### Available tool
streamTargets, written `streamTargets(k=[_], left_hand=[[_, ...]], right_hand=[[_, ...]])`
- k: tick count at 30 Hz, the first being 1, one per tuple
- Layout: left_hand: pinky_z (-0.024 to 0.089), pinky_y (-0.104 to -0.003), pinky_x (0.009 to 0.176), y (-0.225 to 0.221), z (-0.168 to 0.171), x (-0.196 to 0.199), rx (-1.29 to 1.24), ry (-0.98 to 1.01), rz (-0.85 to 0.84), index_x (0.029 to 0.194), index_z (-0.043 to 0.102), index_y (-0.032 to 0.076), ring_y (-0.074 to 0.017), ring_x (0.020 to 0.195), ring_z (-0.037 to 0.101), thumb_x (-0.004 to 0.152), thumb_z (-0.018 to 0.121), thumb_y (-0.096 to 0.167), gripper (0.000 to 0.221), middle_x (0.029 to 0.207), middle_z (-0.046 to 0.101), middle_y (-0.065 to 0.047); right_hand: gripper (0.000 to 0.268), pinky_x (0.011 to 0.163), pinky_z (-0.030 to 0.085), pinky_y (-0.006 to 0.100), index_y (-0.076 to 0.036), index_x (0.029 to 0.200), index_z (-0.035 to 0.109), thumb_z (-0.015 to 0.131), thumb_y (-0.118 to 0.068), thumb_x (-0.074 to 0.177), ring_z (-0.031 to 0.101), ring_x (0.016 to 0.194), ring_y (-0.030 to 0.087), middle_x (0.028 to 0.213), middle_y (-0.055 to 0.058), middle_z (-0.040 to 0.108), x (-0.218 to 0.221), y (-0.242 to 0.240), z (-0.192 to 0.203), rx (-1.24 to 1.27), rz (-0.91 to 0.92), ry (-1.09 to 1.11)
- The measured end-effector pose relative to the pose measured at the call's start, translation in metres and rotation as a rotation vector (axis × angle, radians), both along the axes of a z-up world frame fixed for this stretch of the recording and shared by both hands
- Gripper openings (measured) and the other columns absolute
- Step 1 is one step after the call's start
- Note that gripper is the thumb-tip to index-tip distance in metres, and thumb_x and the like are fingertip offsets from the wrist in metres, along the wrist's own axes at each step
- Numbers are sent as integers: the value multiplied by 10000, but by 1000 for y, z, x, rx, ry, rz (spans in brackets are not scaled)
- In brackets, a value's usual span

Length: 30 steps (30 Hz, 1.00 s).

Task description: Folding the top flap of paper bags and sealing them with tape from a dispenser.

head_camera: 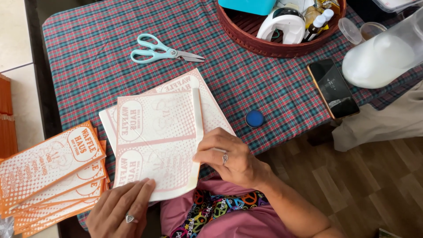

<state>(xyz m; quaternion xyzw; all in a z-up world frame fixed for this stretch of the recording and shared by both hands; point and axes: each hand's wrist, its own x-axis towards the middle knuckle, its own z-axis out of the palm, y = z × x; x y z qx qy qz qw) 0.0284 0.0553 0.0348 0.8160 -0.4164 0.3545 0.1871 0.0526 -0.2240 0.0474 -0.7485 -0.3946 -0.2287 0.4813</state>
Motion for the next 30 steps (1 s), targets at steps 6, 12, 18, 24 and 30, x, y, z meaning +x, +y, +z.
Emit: streamTargets(k=[6, 12, 18, 24, 30], left_hand=[[504, -377, 674, -30, 26, 2, 66, -22, 68, 1083, 714, -89, -284, 814, 718, 1045, 418, 78, 342, 981, 737, -177], [480, -358, 614, -46, 16, 5, 207, -107, 144, 1099, 702, -97, -256, 804, 688, 1028, 602, 34, 179, 966, 719, -158], [430, -335, 548, -62, 7, 1, 184, 2, 192, 1057, 662, -36, -222, 717, 617, 1102, 206, 292, 564, 931, 659, -154], [256, -336, 540, -74, 13, 12, 129, 21, 162, 779, 479, 14, -208, 622, 330, 956, 348, -151, 275, 817, 493, -114], [351, -310, 546, -76, 5, 15, 205, -36, 229, 1057, 634, -95, -199, 671, 489, 1028, 378, -69, 260, 899, 588, -149]], right_hand=[[132, 875, 590, 418, 43, 1127, 674, 623, 11, 1010, 642, 969, 350, 1102, 208, 649, -7, -7, 0, -105, -147, -113], [126, 792, 610, 340, 60, 1035, 706, 747, 38, 918, 661, 936, 309, 1016, 176, 696, -12, -22, 2, -142, -224, -138], [225, 856, 611, 360, 44, 1066, 698, 811, 28, 871, 662, 966, 310, 1043, 151, 692, -15, -32, -6, -177, -244, -99], [233, 886, 614, 374, 49, 1064, 706, 826, 6, 868, 662, 991, 319, 1059, 151, 694, -9, -35, -10, -213, -269, -122], [182, 821, 576, 367, 48, 1081, 711, 781, 35, 913, 634, 940, 303, 1030, 143, 678, -1, -38, -15, -242, -294, -151]])
